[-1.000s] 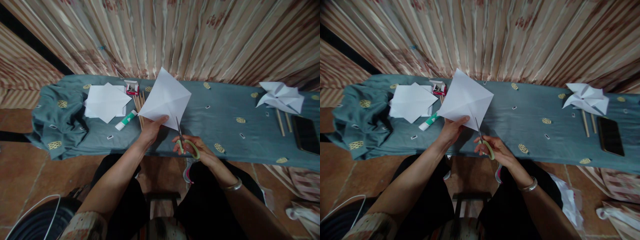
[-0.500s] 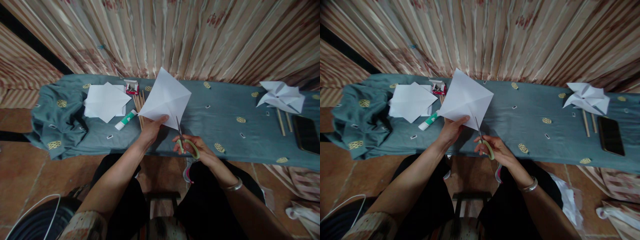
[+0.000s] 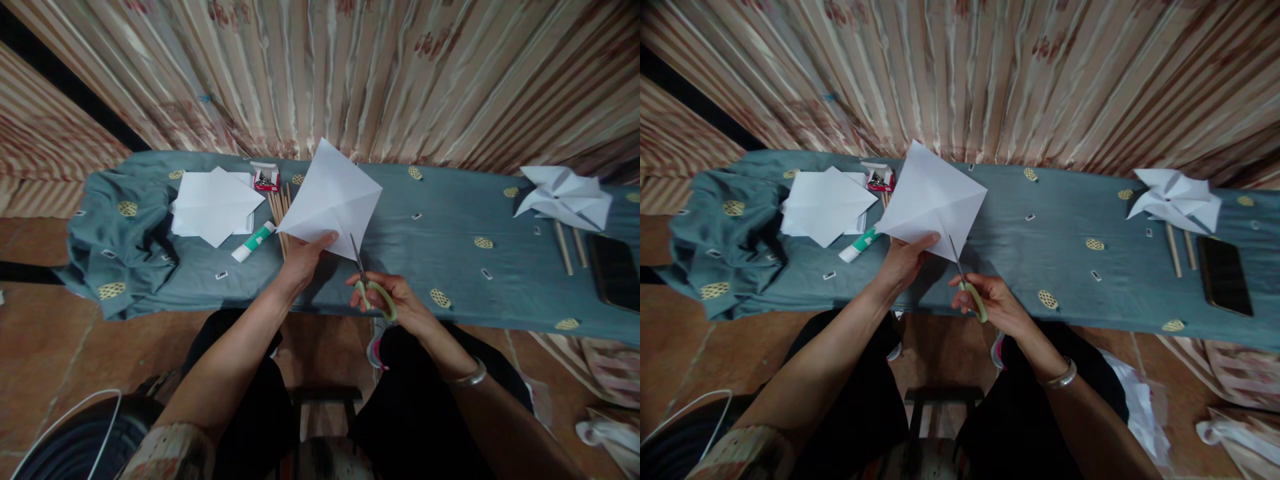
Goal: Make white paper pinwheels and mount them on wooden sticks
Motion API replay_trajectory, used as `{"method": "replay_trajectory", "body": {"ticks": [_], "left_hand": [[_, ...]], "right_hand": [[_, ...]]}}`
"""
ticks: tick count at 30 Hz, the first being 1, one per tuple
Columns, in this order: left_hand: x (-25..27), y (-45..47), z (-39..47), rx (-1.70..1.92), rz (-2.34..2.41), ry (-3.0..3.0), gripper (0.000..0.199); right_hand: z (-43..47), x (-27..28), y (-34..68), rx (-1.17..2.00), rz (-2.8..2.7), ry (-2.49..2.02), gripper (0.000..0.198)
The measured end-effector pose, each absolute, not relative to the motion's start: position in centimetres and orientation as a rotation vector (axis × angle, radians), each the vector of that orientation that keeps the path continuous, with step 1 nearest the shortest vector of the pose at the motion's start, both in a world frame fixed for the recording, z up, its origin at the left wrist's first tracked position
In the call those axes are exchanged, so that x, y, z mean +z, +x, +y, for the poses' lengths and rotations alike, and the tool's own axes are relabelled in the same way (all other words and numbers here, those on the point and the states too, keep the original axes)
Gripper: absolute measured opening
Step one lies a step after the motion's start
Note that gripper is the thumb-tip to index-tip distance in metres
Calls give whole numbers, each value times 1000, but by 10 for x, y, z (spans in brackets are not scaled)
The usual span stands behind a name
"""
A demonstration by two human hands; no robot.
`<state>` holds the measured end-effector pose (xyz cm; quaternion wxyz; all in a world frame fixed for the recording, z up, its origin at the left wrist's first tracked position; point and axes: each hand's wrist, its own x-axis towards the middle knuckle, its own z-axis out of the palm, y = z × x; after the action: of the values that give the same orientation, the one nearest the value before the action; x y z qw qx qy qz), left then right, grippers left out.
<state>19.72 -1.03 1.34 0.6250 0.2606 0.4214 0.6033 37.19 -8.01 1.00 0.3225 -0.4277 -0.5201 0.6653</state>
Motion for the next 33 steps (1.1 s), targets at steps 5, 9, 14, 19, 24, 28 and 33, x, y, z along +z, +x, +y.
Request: {"method": "replay_trajectory", "body": {"ticks": [5,9,14,19,24,28,33], "left_hand": [[16,196,-11,1353,979,595,61],[15,196,-11,1346,980,591,66],[15,195,-10,1350,979,586,65],[14,195,-9,1351,980,596,64],[13,195,-9,1352,997,584,68],[13,194,-9,1339,987,590,68],[11,194,-8,1355,995,623,63]], "right_hand": [[-80,11,372,1731,-1377,-1145,53],[-80,13,370,1743,-1346,-1153,53],[-80,16,368,1759,-1310,-1178,50],[-80,18,368,1763,-1285,-1195,47],[-81,17,367,1777,-1258,-1187,44],[-81,17,365,1777,-1218,-1202,46],[-81,16,364,1784,-1203,-1192,47]]}}
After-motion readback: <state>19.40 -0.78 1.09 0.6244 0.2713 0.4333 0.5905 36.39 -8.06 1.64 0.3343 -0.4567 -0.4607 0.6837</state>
